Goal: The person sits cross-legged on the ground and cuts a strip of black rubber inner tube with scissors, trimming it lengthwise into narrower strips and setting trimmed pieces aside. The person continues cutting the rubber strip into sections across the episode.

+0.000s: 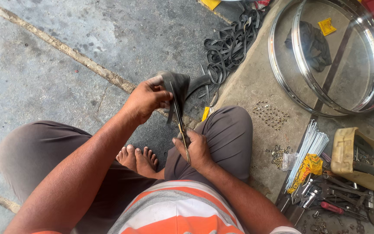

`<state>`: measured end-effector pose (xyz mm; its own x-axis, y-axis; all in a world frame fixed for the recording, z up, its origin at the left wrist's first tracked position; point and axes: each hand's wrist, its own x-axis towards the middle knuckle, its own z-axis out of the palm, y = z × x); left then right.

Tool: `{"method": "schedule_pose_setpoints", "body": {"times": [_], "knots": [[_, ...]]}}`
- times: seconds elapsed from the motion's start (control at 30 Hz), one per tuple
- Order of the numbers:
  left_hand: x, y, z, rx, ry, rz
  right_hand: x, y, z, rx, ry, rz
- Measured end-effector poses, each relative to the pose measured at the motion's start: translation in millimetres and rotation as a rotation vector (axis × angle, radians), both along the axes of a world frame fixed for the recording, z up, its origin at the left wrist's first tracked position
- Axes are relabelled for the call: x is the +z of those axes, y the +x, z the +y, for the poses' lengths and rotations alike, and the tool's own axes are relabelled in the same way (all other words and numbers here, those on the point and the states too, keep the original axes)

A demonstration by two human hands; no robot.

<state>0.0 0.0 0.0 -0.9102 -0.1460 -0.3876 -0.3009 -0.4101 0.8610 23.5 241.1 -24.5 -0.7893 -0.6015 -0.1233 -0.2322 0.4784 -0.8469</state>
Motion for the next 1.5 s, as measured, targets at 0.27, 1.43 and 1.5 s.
{"method": "schedule_pose_setpoints", "body": {"times": [0.27,1.43,1.5], "knots": [[4,0,0,0.027,0.044,0.028,6,0,-2,0.012,-0.033,-0.027],[1,4,8,0.064,0.061,0.047,2,-1,-1,0.013,-0.019,-0.026],[0,2,4,0.108,0.095,0.091,2,0,-1,0.019,-0.02,-0.007]]}}
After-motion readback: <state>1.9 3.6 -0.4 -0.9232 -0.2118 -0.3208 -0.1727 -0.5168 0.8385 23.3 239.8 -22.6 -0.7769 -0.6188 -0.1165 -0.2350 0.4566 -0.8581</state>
